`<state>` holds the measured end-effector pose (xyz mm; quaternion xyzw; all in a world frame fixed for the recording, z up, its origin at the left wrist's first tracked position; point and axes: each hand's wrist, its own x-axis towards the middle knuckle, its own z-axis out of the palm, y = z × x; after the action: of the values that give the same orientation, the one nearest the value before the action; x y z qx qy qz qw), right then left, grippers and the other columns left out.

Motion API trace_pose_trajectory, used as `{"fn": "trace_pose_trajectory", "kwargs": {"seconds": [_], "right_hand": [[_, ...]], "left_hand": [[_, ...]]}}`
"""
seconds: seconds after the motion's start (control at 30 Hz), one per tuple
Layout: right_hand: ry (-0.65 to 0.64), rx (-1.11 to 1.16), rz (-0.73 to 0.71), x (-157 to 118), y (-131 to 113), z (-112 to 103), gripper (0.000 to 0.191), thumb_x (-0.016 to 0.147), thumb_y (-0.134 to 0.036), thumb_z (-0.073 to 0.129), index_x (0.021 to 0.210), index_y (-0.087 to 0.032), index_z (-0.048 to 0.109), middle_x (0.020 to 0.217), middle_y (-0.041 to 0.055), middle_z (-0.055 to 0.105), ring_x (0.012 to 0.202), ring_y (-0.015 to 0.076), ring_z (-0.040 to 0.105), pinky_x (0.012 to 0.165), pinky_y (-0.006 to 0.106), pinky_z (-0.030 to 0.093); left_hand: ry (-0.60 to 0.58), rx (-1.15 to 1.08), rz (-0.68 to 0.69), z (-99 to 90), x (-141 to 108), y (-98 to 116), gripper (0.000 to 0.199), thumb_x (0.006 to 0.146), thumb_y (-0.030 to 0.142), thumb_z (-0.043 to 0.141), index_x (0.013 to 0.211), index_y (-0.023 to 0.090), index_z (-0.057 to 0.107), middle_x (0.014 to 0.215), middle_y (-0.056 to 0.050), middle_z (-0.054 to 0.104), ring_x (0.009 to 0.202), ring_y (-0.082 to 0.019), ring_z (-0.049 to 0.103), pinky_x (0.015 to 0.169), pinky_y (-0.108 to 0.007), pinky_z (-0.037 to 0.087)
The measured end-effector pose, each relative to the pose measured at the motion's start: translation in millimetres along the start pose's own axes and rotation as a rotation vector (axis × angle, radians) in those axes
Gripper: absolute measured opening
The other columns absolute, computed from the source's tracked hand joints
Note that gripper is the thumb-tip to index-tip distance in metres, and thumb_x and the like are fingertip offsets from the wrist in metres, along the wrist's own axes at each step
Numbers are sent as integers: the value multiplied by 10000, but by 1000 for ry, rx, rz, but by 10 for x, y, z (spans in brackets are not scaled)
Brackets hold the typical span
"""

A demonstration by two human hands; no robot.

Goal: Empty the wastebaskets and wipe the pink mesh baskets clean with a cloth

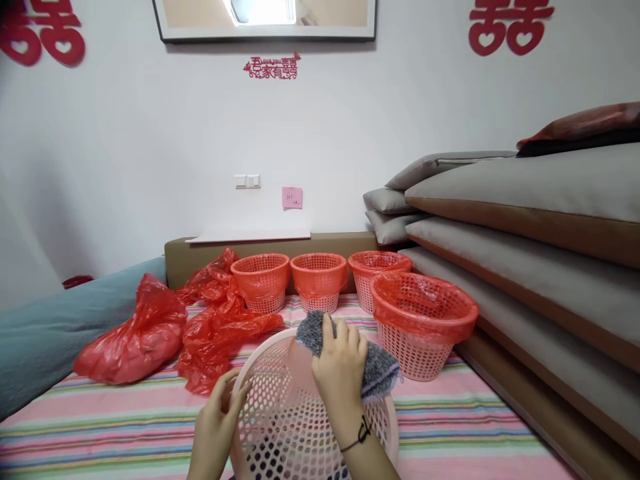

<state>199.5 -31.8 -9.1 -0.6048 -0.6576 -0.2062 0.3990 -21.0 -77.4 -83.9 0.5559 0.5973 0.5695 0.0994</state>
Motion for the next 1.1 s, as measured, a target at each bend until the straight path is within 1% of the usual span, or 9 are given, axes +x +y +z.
{"fn": "trace_pose_trajectory", "kwargs": {"seconds": [0.17, 0.27, 0.33, 0.47, 0.63, 0.77, 0.83, 0.93, 1.1], "right_hand": [[49, 76, 168, -453, 495, 145, 427, 881, -227, 461, 1282, -93, 528, 1154, 182, 636, 1021, 311, 580, 835, 403, 437], [52, 142, 230, -683, 768, 284, 464, 899, -269, 409, 1301, -54, 494, 1200, 213, 621, 1077, 331, 577, 878, 420, 450], [56, 152, 229, -732, 850, 319, 469, 893, -267, 402, 1299, -51, 493, 1206, 215, 617, 1090, 333, 571, 895, 428, 448], [89, 113, 134, -523, 721, 217, 462, 842, -191, 442, 1282, -74, 521, 1231, 190, 614, 1102, 317, 548, 925, 436, 427], [-5, 185, -87, -45, 234, 12, 584, 716, -74, 503, 1287, -170, 579, 1202, 99, 636, 1087, 280, 513, 1003, 443, 341], [-32, 232, -172, 66, 10, -4, 614, 673, -70, 542, 1269, -200, 610, 1158, 77, 644, 1038, 266, 503, 988, 430, 324], [-20, 203, -163, 31, 35, 12, 603, 675, -76, 554, 1265, -186, 611, 1139, 83, 647, 1010, 263, 512, 959, 420, 339], [13, 81, -71, -42, 199, 13, 558, 710, -103, 565, 1265, -148, 600, 1116, 103, 657, 977, 272, 533, 904, 414, 369], [44, -68, 89, -174, 518, -12, 455, 804, -157, 520, 1250, -88, 581, 1090, 150, 660, 960, 302, 574, 835, 417, 419]], "left_hand": [[1, 61, 168, 63, 198, 279, 391, 881, 461, 553, 1160, 227, 695, 1187, -71, 728, 1112, -259, 681, 957, -380, 539], [-107, 120, 269, 131, 296, 398, 399, 924, 327, 485, 1286, 256, 636, 1271, -46, 689, 1178, -225, 649, 984, -355, 524], [-170, 139, 318, 168, 348, 438, 451, 923, 235, 432, 1343, 270, 593, 1295, -36, 675, 1173, -204, 651, 956, -330, 536], [-202, 172, 358, 218, 405, 505, 495, 886, 152, 403, 1317, 264, 619, 1229, -42, 709, 1091, -199, 687, 877, -302, 559], [-237, 211, 391, 260, 410, 609, 513, 895, 129, 374, 1332, 265, 607, 1166, -52, 733, 976, -186, 720, 826, -288, 563], [-257, 174, 370, 191, 417, 565, 481, 895, 165, 398, 1330, 239, 589, 1273, -63, 685, 1114, -207, 677, 910, -319, 542], [-267, 152, 300, 129, 384, 472, 445, 889, 214, 437, 1307, 223, 588, 1294, -69, 673, 1161, -226, 655, 952, -345, 525], [-246, 115, 134, 79, 245, 281, 392, 866, 277, 485, 1228, 205, 616, 1210, -81, 713, 1077, -251, 693, 920, -372, 537], [-161, -26, 19, 165, -35, 80, 412, 876, 420, 503, 1169, 168, 646, 1101, -110, 751, 1022, -280, 713, 872, -389, 560]]}}
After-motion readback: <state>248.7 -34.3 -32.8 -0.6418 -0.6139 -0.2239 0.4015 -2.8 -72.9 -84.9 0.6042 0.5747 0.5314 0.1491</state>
